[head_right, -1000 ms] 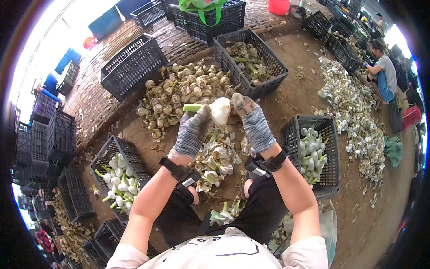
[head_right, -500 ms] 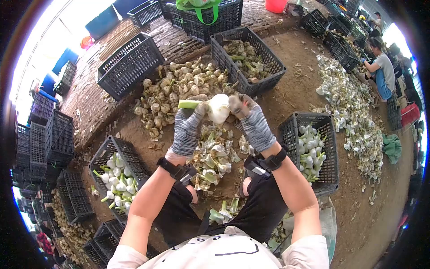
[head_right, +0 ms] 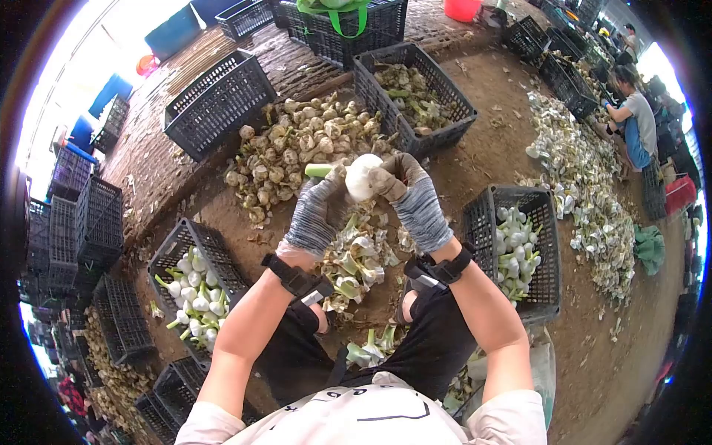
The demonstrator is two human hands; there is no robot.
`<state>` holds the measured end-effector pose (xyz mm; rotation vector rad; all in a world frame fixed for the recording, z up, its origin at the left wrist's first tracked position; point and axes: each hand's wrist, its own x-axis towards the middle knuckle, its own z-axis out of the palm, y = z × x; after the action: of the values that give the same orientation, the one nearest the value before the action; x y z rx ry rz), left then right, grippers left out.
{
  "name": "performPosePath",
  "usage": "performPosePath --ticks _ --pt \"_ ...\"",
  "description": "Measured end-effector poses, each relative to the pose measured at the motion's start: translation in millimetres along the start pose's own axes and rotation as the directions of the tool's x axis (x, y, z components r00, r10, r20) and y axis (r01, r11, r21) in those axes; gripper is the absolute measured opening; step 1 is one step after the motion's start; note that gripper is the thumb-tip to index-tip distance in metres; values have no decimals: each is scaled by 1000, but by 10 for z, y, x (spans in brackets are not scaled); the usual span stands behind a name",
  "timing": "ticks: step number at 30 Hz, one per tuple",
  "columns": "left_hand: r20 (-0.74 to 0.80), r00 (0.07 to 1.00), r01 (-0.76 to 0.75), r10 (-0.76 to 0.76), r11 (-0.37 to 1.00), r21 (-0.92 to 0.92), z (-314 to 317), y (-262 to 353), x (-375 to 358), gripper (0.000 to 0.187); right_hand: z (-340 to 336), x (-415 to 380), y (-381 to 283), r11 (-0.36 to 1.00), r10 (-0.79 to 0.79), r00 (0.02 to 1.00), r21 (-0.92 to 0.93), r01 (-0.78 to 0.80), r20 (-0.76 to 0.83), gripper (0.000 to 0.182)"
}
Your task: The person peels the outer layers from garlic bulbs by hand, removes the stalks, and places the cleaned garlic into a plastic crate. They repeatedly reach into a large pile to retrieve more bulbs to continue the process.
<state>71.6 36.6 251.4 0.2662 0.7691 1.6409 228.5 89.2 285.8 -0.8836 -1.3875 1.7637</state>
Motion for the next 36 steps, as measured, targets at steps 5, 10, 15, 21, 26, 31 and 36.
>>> performPosePath --ticks 5,10,15,21,26,31,36 --pt "28 986 166 -164 979 -119 -180 -28 63 24 30 -62 -63 997 -20 999 -70 23 37 29" --pt "-41 984 170 -172 984 -54 -22 47 -16 21 -188 102 248 983 -19 996 185 3 84 34" --pt "-75 990 -90 116 956 279 87 78 -35 30 -21 -30 54 988 28 997 151 -40 78 38" --pt "-61 979 -146 192 884 443 168 140 -112 27 73 -72 -19 999 -25 1000 -26 25 3 37" --pt "136 875 -436 464 637 635 29 56 4 20 121 -50 114 883 -209 978 -431 185 -8 40" --pt "60 928 -343 369 777 527 99 169 -51 18 50 -79 -148 990 65 994 -133 -54 83 33" --pt "46 889 -386 456 691 611 64 142 -21 21 106 -98 -156 988 153 987 18 -154 56 26"
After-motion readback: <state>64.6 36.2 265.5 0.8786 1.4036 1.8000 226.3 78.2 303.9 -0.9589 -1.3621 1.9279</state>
